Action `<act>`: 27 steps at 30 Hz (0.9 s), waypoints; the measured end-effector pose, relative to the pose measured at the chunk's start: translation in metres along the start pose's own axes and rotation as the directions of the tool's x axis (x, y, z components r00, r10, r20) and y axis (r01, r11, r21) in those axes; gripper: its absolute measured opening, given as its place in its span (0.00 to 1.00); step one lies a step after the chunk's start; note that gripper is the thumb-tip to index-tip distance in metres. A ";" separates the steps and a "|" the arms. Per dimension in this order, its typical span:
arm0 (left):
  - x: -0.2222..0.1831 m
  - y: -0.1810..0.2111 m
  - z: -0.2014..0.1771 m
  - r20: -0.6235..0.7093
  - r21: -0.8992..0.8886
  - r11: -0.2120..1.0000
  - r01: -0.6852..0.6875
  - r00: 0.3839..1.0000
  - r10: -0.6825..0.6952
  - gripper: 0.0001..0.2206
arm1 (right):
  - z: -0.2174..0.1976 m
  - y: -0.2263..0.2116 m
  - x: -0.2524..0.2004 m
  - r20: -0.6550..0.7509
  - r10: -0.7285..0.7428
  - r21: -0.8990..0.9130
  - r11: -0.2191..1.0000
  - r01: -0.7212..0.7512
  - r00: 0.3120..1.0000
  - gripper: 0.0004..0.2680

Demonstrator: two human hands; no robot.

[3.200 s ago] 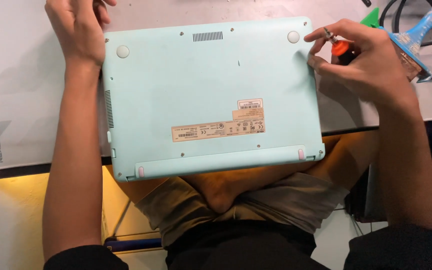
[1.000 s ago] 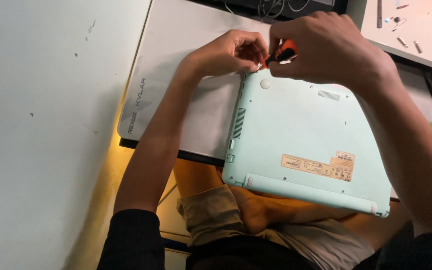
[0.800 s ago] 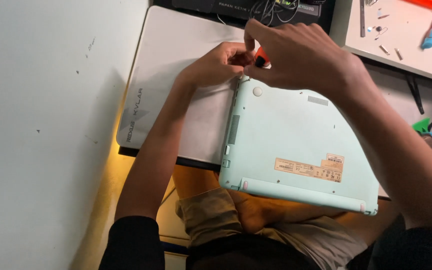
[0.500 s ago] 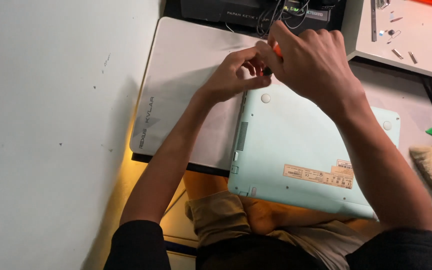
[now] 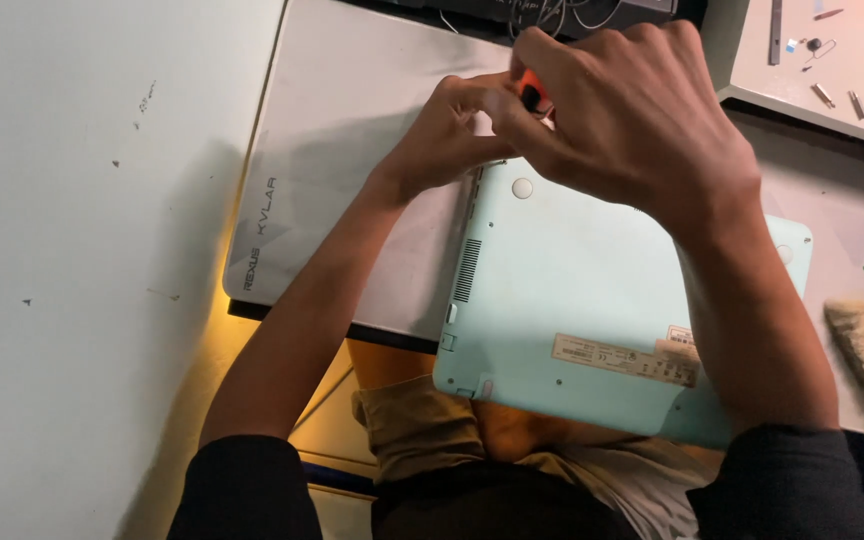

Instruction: Fastening the back cover of a laptop using a manual screwdriver and small screws

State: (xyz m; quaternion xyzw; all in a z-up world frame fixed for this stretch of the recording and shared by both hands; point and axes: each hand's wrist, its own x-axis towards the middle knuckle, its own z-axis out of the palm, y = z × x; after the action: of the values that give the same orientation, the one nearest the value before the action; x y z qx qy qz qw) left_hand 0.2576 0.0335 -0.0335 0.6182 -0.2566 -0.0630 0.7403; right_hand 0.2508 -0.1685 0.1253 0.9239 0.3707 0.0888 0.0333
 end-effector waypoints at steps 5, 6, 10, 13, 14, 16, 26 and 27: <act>0.005 0.006 0.004 0.080 0.066 0.992 -0.107 0.992 0.102 0.05 | 0.011 0.019 0.000 0.008 -0.052 -0.031 0.998 0.052 0.999 0.18; 0.004 0.004 0.006 0.078 0.068 0.992 -0.104 0.992 0.099 0.05 | 0.013 0.019 -0.003 0.007 -0.053 -0.027 0.998 0.053 0.999 0.18; 0.003 0.005 0.006 0.033 0.212 0.957 -0.199 0.980 0.196 0.09 | 0.021 0.023 -0.007 -0.045 -0.053 0.033 0.998 0.054 0.998 0.24; -0.001 0.001 0.005 0.059 0.232 0.935 -0.269 0.963 0.262 0.10 | 0.015 0.009 -0.005 0.019 -0.096 0.210 0.974 0.090 0.995 0.14; -0.002 -0.002 0.004 0.070 0.247 0.911 -0.329 0.944 0.322 0.16 | 0.010 0.002 -0.003 0.063 -0.097 0.299 0.951 0.074 0.993 0.07; -0.014 0.009 0.007 0.048 0.303 0.910 -0.282 0.959 0.281 0.15 | 0.030 -0.005 0.002 -0.029 -0.090 0.147 0.985 0.093 0.996 0.10; -0.028 0.004 0.026 -0.012 0.379 0.903 -0.203 0.975 0.224 0.15 | 0.029 -0.051 0.004 -0.249 0.089 0.208 0.977 -0.036 0.964 0.14; -0.026 0.007 0.025 0.000 0.375 0.902 -0.212 0.974 0.228 0.15 | 0.031 -0.048 0.004 -0.252 0.098 0.202 0.978 -0.047 0.963 0.14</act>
State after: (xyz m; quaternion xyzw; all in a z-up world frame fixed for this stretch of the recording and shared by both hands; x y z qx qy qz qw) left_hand 0.2226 0.0235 -0.0325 0.7158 -0.3157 0.0844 0.6171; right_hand 0.2268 -0.1316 0.0897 0.9159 0.3447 0.1742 -0.1093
